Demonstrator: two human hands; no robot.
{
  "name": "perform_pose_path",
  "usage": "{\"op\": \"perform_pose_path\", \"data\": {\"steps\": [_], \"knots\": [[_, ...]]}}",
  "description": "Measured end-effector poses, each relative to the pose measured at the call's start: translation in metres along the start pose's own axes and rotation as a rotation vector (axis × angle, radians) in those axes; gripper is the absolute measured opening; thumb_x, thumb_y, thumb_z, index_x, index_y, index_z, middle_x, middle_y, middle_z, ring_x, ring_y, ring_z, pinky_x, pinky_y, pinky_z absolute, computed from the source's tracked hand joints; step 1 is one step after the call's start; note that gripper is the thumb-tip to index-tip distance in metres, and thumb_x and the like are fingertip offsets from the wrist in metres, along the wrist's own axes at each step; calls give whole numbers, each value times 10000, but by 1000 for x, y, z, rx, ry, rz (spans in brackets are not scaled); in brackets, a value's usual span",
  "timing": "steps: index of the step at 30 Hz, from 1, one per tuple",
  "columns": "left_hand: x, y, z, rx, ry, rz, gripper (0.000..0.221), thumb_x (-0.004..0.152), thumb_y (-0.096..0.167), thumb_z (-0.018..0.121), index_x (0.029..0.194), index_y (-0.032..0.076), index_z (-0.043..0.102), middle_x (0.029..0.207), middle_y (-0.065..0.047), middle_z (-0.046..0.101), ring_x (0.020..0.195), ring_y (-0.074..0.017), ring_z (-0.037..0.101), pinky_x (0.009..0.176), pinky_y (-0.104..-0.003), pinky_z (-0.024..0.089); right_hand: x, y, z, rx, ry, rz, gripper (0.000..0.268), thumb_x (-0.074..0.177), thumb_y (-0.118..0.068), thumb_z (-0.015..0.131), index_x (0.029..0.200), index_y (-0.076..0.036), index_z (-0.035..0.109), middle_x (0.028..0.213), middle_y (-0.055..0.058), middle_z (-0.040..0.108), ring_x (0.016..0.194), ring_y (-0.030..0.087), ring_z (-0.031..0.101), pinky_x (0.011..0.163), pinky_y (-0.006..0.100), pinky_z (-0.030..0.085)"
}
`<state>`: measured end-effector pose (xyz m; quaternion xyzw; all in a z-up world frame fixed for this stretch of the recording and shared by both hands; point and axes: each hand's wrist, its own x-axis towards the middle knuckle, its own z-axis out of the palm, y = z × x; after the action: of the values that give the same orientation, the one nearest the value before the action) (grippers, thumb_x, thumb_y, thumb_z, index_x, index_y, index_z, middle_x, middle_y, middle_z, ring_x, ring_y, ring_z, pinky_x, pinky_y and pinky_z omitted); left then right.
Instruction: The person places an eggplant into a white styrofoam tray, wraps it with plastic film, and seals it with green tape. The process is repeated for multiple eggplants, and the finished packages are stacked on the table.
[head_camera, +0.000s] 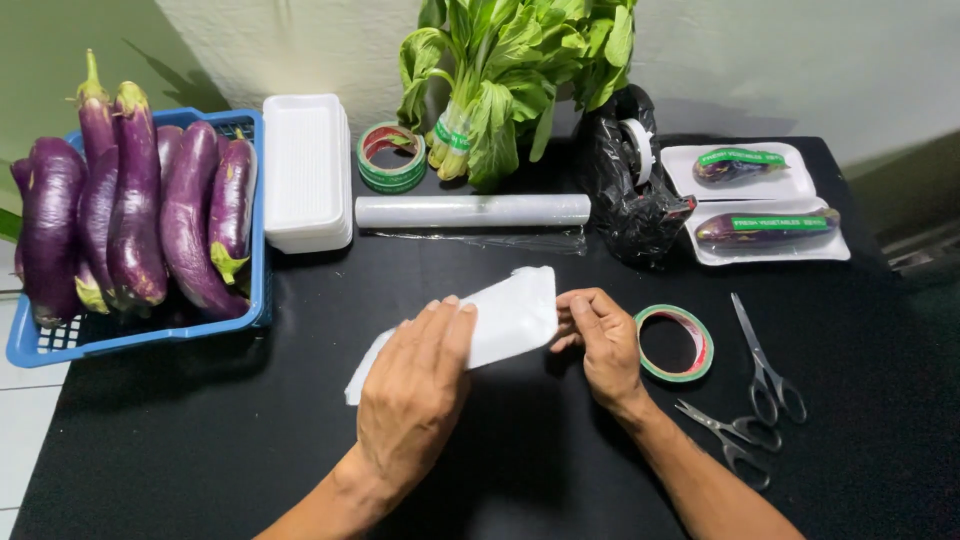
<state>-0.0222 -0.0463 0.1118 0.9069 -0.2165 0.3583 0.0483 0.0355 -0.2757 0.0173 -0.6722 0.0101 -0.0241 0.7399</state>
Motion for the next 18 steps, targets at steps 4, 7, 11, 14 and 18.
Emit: {"op": "perform_pose_path", "data": {"steps": [4,7,11,14,18], "knots": [[-39,7,42,151,-19,131,316,1041,90,521,1347,127,592,1336,-127,673,1205,-275,691,952,-436,569,3,-9,0,-91,96,-42,308,1052,-255,505,1058,2,676,918,163,757,850,205,752,659,282,640],[-63,16,53,146,-200,205,466,1002,183,443,1442,83,559,1439,-160,621,1337,-295,588,1146,-491,407,5,-16,-1,-320,50,-79,265,1035,-223,530,1104,-32,700,1000,123,790,923,176,772,747,256,622],[-65,22,49,104,-302,168,648,1025,509,508,1520,91,477,1544,-166,514,1440,-312,477,1189,-518,337,5,-20,3,-518,-63,41,201,980,-233,598,1046,-111,744,969,40,819,853,115,754,802,250,578],[-61,21,51,88,-328,115,674,989,524,554,1510,103,486,1525,-164,531,1418,-311,496,1159,-514,368,5,-28,1,-618,-85,-10,181,961,-212,624,1034,-127,766,959,3,818,833,91,744,767,238,562],[-54,19,50,95,-380,57,710,949,539,607,1511,132,458,1540,-209,488,1407,-394,480,1048,-494,463,4,-52,-3,-734,-129,88,233,943,-275,638,1080,-166,792,973,-40,792,703,95,617,682,275,501]]}}
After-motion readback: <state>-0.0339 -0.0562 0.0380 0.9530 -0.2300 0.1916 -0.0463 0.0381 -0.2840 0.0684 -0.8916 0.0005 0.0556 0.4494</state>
